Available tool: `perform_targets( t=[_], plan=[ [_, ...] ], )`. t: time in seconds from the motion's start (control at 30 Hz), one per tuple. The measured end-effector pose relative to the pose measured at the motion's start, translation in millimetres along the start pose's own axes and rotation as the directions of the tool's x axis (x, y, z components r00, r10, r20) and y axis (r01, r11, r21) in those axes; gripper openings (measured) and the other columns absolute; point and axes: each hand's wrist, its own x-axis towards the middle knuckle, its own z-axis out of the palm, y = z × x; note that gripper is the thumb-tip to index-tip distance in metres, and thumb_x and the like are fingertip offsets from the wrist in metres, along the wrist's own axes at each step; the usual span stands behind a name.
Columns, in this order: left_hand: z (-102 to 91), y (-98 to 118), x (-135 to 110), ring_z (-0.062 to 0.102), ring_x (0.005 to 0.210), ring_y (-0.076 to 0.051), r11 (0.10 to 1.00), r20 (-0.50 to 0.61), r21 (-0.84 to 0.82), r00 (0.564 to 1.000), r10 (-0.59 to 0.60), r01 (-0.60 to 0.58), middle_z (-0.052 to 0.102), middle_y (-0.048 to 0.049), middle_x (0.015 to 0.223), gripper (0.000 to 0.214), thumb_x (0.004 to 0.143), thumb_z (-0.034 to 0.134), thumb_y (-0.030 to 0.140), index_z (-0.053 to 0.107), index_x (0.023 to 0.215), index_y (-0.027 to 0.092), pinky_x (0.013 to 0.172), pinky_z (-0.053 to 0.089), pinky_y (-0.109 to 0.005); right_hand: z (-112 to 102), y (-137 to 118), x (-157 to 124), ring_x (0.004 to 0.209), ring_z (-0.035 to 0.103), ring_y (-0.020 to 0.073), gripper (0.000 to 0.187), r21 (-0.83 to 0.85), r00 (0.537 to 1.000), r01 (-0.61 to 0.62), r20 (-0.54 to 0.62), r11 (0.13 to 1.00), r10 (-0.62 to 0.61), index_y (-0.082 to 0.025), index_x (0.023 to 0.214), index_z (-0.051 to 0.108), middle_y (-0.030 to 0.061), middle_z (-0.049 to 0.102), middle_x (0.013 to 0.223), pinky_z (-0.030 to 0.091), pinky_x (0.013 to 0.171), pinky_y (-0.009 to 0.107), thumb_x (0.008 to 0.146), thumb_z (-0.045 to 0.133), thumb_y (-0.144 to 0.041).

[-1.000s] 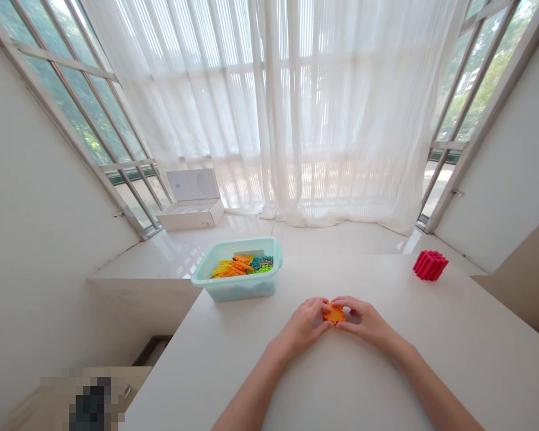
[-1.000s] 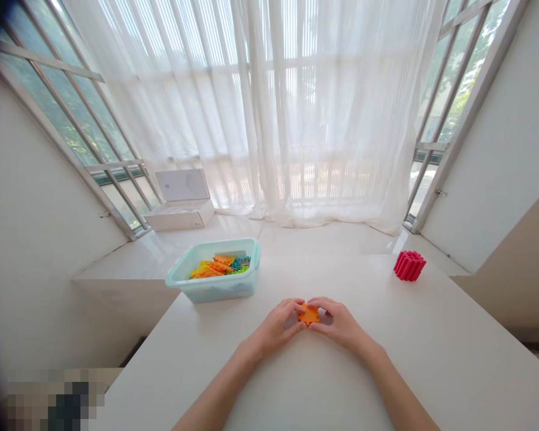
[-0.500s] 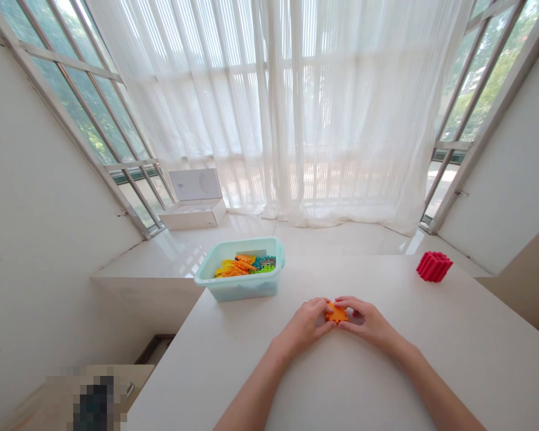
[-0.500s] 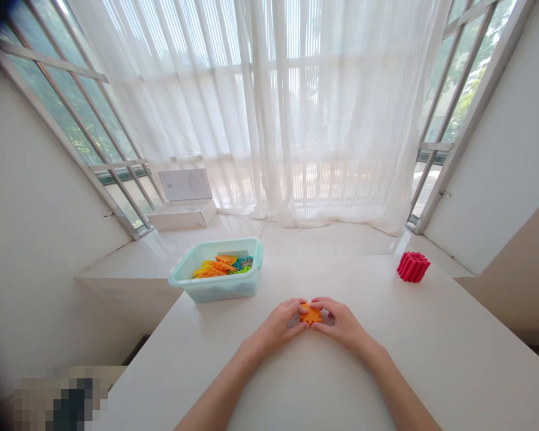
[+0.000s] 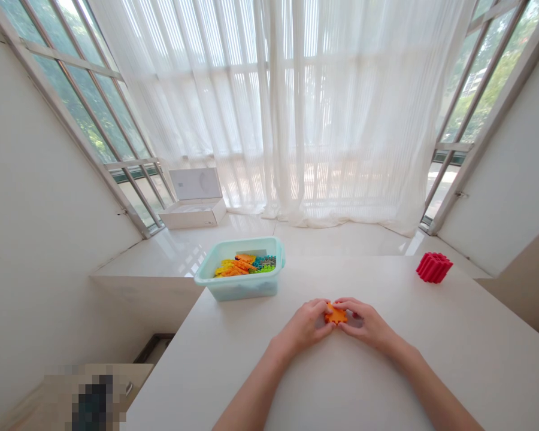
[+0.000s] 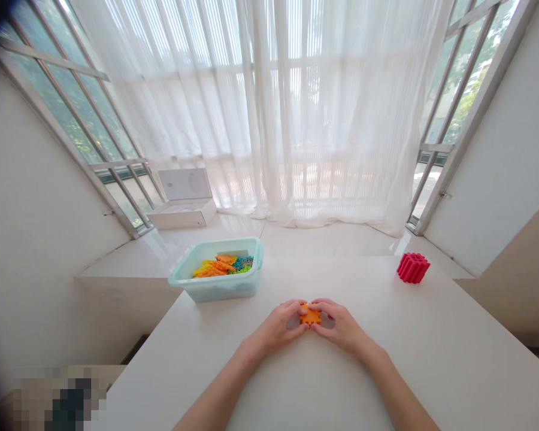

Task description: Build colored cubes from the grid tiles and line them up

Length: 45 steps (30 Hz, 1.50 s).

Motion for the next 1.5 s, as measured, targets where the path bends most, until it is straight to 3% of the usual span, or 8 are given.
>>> perform_targets(
  t=[0.7, 0.97, 1.2, 1.5],
  plan=[
    [-1.8, -2.3, 0.2, 0.062, 0.099, -0.018, 0.999, 0.016, -0.048, 1.000, 0.019, -0.018, 0.066, -0.0051, 0.107, 0.012, 0.081, 0.067, 0.021, 0.057, 0.087, 0.020, 0.090, 0.048, -0.028, -5.3, -5.6, -2.8, 0.096, 0.066, 0.0209, 0.037, -0.027, 0.998, 0.055, 0.024, 0.998, -0.055, -0.029, 0.116, 0.066, 0.0050, 0.064, 0.118, 0.056, 0.078, 0.031, 0.081, 0.065, -0.019],
    [1.9, -4.4, -2.6, 0.063, 0.099, -0.017, 0.999, 0.000, -0.050, 1.000, 0.013, -0.013, 0.065, -0.0051, 0.110, 0.012, 0.081, 0.067, 0.022, 0.058, 0.089, 0.020, 0.088, 0.049, -0.026, -6.6, -8.3, -3.3, 0.106, 0.064, 0.0234, 0.032, -0.052, 0.997, 0.070, 0.033, 0.996, -0.068, -0.029, 0.114, 0.069, 0.0063, 0.063, 0.121, 0.054, 0.090, 0.034, 0.082, 0.067, -0.025],
    [-1.6, -0.5, -2.1, 0.063, 0.099, -0.018, 1.000, 0.024, -0.030, 1.000, 0.009, -0.009, 0.066, -0.0052, 0.108, 0.013, 0.082, 0.067, 0.024, 0.059, 0.090, 0.021, 0.088, 0.050, -0.027, -6.6, -6.1, -2.4, 0.100, 0.066, 0.0231, 0.034, -0.017, 0.999, 0.035, 0.041, 0.999, -0.035, -0.028, 0.114, 0.069, 0.0069, 0.064, 0.121, 0.057, 0.083, 0.034, 0.081, 0.065, -0.021],
    [0.0, -0.9, -1.3, 0.064, 0.098, -0.018, 1.000, 0.019, 0.001, 1.000, 0.007, -0.007, 0.067, -0.0044, 0.105, 0.013, 0.082, 0.066, 0.023, 0.059, 0.092, 0.021, 0.090, 0.049, -0.028, -7.2, 0.6, -3.2, 0.103, 0.067, 0.0245, 0.028, 0.029, 0.999, 0.012, 0.037, 1.000, -0.013, -0.026, 0.107, 0.071, 0.0071, 0.067, 0.121, 0.058, 0.085, 0.036, 0.080, 0.069, -0.029]
  ],
)
